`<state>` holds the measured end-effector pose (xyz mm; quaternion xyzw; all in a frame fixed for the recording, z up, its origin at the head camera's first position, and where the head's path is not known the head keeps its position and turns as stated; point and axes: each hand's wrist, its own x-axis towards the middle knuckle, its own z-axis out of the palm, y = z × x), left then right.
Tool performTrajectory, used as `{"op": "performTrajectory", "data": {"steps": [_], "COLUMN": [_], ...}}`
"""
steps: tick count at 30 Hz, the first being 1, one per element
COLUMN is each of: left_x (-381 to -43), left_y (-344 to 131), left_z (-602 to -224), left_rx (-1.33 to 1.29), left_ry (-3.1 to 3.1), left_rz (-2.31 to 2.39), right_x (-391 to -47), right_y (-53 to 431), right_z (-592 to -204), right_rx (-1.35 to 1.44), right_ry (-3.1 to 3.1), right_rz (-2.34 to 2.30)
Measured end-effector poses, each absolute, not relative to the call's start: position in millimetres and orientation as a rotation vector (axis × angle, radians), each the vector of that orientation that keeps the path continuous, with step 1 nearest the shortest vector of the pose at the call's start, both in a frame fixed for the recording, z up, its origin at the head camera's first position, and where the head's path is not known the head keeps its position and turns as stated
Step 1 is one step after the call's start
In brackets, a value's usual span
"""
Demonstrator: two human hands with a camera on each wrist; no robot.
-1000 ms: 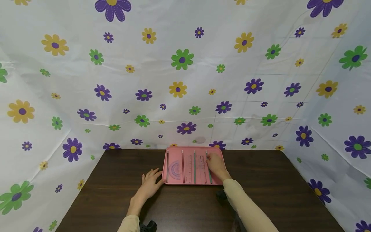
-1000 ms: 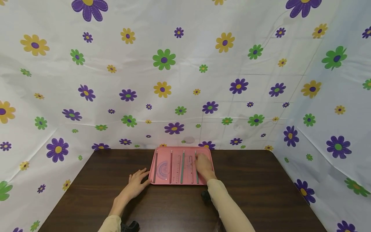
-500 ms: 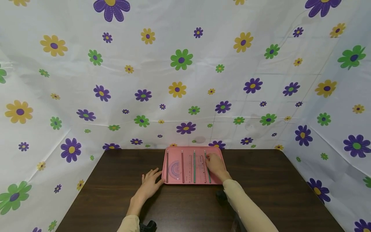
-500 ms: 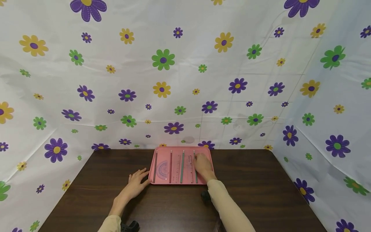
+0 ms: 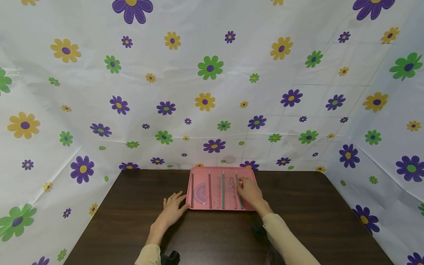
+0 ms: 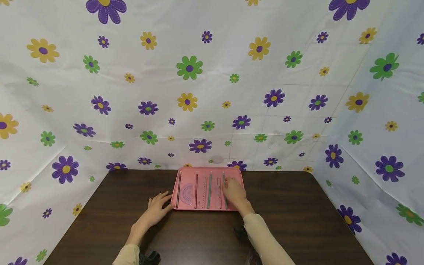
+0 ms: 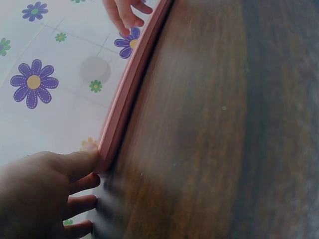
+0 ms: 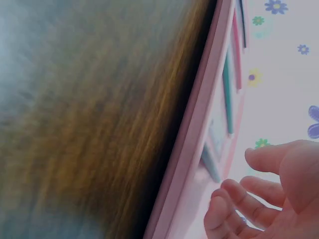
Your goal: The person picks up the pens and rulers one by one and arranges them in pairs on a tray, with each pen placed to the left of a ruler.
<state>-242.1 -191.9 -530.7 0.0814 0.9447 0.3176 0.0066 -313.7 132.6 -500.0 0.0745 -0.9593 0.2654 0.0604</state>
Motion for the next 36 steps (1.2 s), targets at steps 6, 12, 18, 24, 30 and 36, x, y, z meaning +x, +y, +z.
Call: {"op": "performTrajectory", "data": {"steps": [6,12,18,24,30,36], "left_x": [-244,-243,-243,-241,-241,-241], "left_y": [-191,-191,-190,-192,-191,-190], "left_z": [-530,-530,-528,-526,-525,-525], "left_rx": [0.259,0.261,0.263,0.25,0.256,0.253], "left_ry": [2.962,2.962,2.966,2.962,2.96,2.951], "left_rz": [0.982,0.977,0.976,0.973,0.982,0.984], "right_x": [-299,-280,-259,-243,-228,-215], "right_y": [137,143,148,153,160,167], "right_z": [-494,-491,-489,-490,-488,-489], "right_rx": [0.259,0.287,0.31,0.32,0.316,0.31], "right_ry": [-2.899,-2.923,-2.954,-2.963,-2.968,-2.989], "right_rz": [0.763,0.734,0.766,0.744,0.746,0.752]}}
